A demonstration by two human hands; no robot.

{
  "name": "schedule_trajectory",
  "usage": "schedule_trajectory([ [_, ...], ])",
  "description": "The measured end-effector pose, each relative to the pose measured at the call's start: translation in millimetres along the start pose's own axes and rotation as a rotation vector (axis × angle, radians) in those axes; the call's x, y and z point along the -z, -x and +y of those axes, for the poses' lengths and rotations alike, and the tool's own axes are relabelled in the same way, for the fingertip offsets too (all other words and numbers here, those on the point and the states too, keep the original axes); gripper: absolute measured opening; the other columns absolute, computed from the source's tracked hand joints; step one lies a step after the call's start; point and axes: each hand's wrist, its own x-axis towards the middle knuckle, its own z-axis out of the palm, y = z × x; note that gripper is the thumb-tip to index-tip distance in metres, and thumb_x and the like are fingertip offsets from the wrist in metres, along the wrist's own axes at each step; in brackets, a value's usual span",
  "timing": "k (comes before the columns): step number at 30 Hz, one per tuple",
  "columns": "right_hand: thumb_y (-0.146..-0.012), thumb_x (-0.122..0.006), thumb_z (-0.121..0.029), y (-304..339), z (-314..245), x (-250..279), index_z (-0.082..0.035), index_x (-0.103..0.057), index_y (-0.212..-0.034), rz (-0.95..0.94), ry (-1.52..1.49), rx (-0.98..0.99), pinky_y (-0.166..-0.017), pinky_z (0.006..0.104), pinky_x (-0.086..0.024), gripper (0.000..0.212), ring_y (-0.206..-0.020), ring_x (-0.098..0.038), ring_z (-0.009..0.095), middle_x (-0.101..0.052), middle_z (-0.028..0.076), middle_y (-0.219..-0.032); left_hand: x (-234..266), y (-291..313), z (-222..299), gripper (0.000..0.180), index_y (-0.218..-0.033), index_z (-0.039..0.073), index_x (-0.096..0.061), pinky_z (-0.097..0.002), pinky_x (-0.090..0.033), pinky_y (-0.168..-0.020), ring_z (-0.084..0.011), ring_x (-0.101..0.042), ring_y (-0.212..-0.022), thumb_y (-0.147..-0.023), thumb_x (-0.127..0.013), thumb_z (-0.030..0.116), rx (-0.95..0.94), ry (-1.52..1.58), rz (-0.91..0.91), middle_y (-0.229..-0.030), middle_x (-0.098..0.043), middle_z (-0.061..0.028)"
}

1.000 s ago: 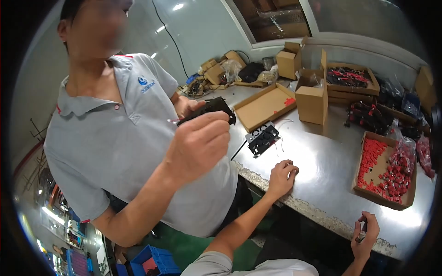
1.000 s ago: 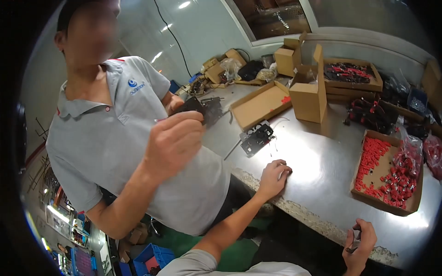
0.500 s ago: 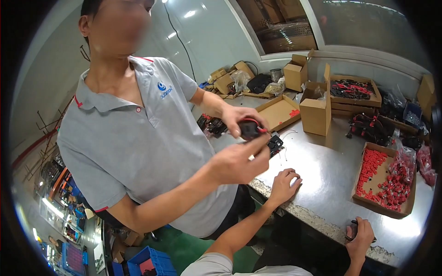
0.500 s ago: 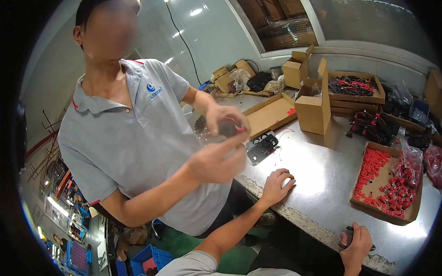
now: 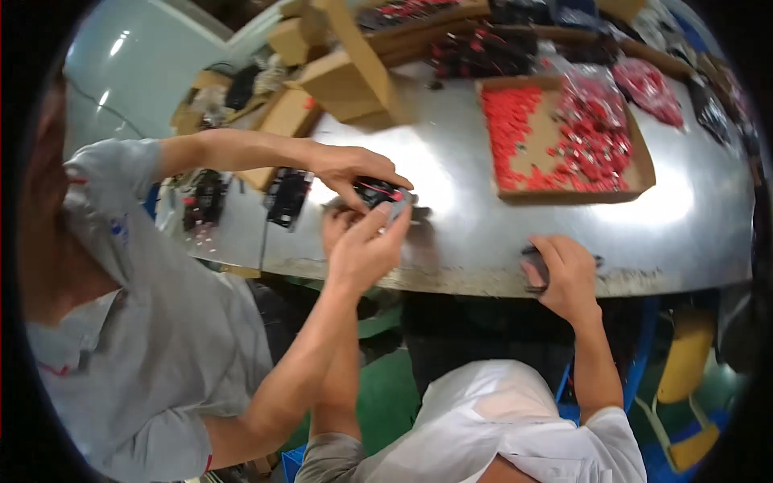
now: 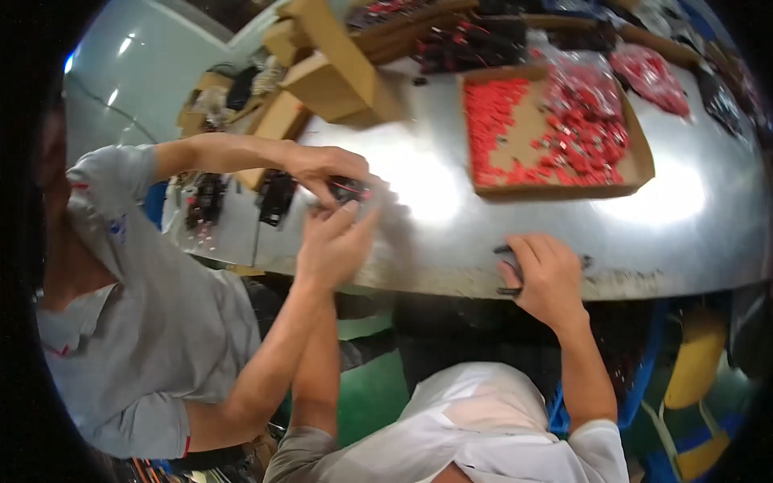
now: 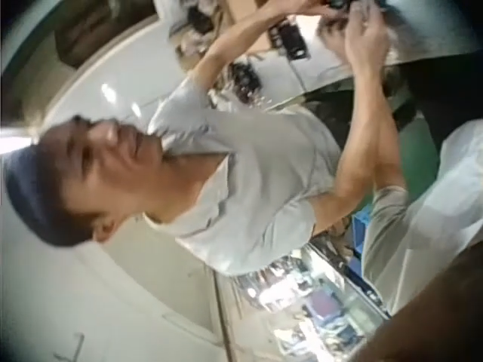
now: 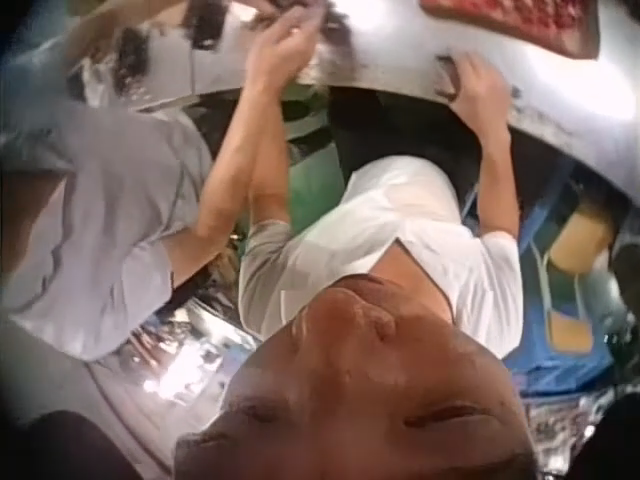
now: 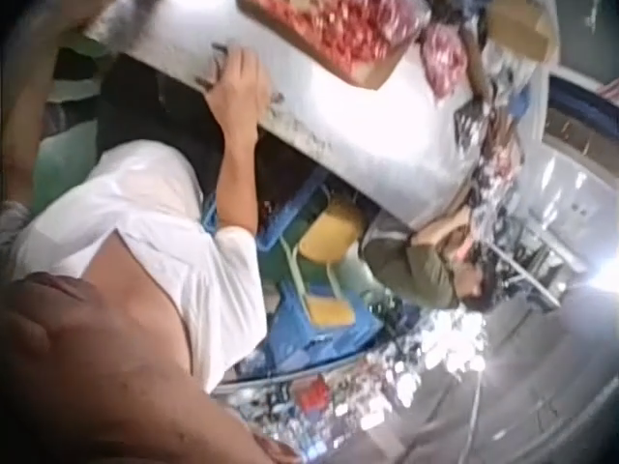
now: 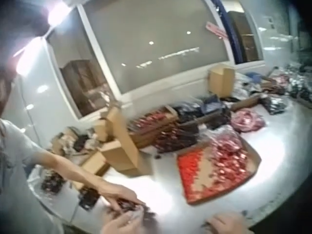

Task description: Assembling small electronic components by inserting plastic parts and using pliers to secure them.

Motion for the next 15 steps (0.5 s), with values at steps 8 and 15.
schedule_trajectory([
  [8,-0.075,-0.079,-0.011,5.7,7.8,0.7,-0.004,-0.065,-0.111,0.007,0.014,0.004,-0.069,0.0421,-0.051,0.039,-0.081,-0.063,0.034,-0.065,0.013,-0.093,30.1,-16.7,36.9,0.017,-0.102,-0.001,-0.069,-0.0388,-0.051,-0.089,-0.0306,-0.063,-0.099,-0.093,-0.065,0.012,1.465,2.356,-0.026,-0.11,-0.064,-0.0166],
  [15,-0.075,-0.079,-0.009,6.3,5.2,-0.3,-0.004,-0.065,-0.113,-0.014,0.023,-0.015,-0.069,0.0424,-0.051,0.041,-0.081,-0.064,0.034,-0.065,0.013,-0.093,33.6,-9.7,49.0,0.017,-0.103,0.0,-0.07,-0.0414,-0.049,-0.093,-0.0356,-0.062,-0.108,-0.092,-0.066,0.012,1.799,2.509,-0.119,-0.118,-0.064,-0.0187],
])
